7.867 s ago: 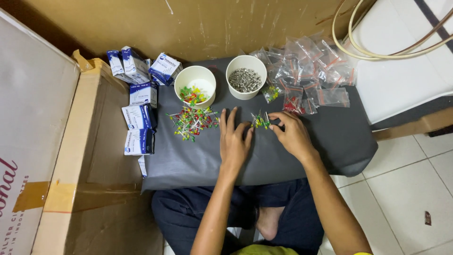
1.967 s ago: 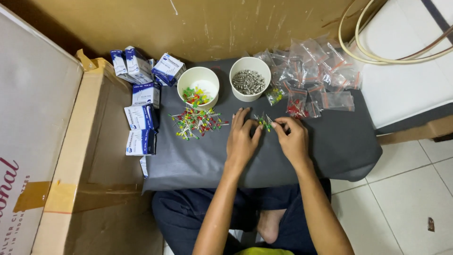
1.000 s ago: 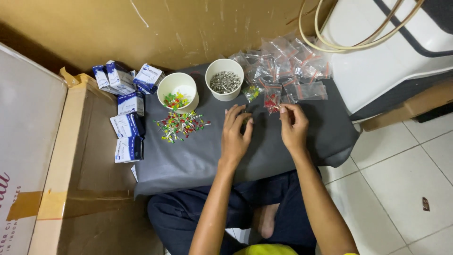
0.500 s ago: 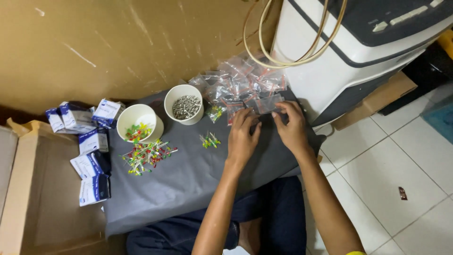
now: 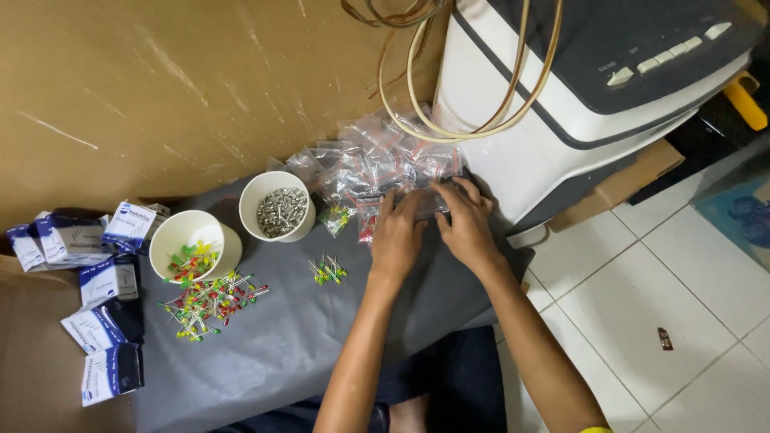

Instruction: The person sorts small LED components and metal pins into a plastic bag, picking items from two white bowls and a pile on the work surface.

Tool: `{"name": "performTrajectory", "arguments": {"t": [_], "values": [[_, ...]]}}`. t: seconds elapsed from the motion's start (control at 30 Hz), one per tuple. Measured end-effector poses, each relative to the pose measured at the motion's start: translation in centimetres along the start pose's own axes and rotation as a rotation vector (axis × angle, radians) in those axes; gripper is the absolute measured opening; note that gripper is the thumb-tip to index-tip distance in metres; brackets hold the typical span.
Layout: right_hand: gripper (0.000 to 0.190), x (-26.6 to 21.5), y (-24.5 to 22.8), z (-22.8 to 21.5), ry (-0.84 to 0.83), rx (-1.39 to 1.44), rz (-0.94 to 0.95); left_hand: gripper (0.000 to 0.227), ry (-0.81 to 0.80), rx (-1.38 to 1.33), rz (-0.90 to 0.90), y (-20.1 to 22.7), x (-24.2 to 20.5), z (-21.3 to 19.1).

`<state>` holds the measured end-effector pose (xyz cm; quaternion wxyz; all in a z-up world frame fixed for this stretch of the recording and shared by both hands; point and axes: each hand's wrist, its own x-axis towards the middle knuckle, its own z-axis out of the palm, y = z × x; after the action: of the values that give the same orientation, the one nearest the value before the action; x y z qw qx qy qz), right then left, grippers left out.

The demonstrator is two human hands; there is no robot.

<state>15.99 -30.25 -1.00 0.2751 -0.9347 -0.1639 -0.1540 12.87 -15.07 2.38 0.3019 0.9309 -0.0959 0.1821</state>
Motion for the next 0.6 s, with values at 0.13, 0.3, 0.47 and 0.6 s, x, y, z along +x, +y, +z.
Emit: {"name": "performTrajectory", "arguments": {"t": [0.13, 0.3, 0.47, 0.6], "values": [[0.047, -0.3, 0.9, 0.7, 0.047, 0.014, 0.008, 0.052, 0.019, 0.033, 0.001, -0.8, 0.0, 1.2], [0.022, -0.3, 0.3, -0.2, 0.197, 0.117, -0.103, 0.040, 0.134, -0.060, 0.049, 0.3, 0.4, -0.4], [0.018, -0.3, -0.8, -1.7, 0.290, 0.406, -0.150, 0.044, 0.220, -0.256, 0.029, 0.1, 0.2, -1.3], [0.012, -1.8, -0.3, 0.3, 0.239, 0.642, -0.063, 0.049, 0.191, -0.560, -0.045, 0.5, -1.1, -3.1]]}}
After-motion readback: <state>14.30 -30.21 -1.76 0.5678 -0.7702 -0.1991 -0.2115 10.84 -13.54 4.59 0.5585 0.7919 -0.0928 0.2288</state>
